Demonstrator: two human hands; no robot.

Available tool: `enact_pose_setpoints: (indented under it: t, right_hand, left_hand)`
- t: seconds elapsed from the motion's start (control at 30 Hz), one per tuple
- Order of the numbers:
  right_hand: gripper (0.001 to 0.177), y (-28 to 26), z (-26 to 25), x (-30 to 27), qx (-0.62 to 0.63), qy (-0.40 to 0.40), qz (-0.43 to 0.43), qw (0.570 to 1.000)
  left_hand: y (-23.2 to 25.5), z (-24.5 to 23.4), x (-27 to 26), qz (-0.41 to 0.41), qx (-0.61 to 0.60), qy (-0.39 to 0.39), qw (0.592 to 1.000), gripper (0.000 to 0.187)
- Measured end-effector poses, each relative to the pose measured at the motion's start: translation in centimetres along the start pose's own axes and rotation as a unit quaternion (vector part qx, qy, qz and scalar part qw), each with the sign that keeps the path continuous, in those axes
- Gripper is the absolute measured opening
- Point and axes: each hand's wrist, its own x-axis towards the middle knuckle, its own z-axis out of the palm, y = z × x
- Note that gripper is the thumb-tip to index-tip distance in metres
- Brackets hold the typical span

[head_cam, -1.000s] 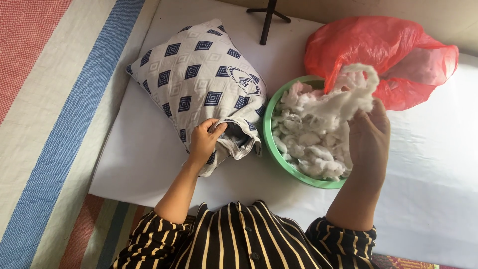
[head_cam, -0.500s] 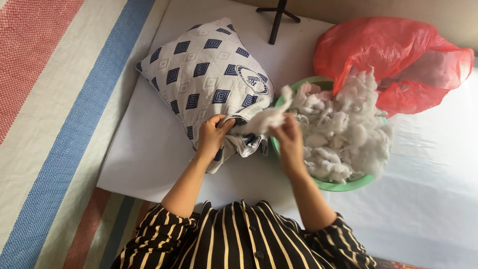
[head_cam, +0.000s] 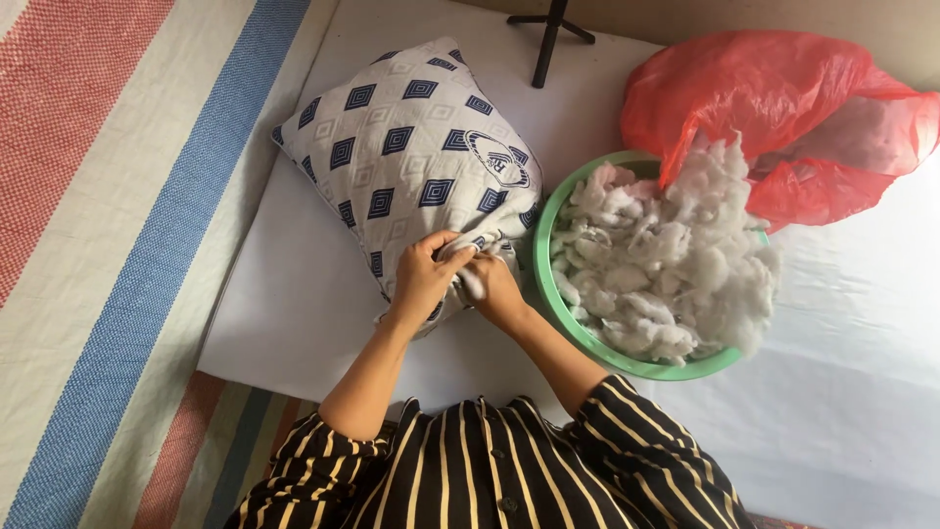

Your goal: Stuffing a pillowcase with loose cotton fiber.

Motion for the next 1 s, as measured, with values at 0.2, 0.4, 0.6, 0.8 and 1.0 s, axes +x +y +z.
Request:
enact_pose_setpoints:
  t: [0.2, 0.4, 0.6, 0.8, 1.0]
  right_hand:
    - [0.028, 5.1, 3.6, 1.2, -0.029, -0.097, -0.018, 0.995]
    - [0.031, 5.4, 3.2, 1.6, -0.013, -0.101, 0.0, 0.995]
    - [0.035, 5.3, 2.3, 1.8, 0.001, -0.106, 0.014, 0.994]
    - [0.039, 6.3, 1.2, 1.3, 0.011, -0.103, 0.028, 0.994]
    - [0.044, 7.6, 0.2, 0.1, 0.021, -0.105, 0.044, 0.993]
  left_hand:
    - [0.1, 0.1, -0.4, 0.02, 0.044, -0.01, 0.999, 0.03]
    - [0.3, 0.5, -0.3, -0.003, -0.001, -0.002, 1.0, 0.03]
    - [0.6, 0.4, 0.3, 0.024, -0.044, 0.028, 0.998, 0.027]
    - [1.1, 0.3, 0.5, 0.007, -0.047, 0.027, 0.999, 0.026]
    - [0.4, 0.7, 0.7, 0.02, 0.005, 0.038, 0.999, 0.026]
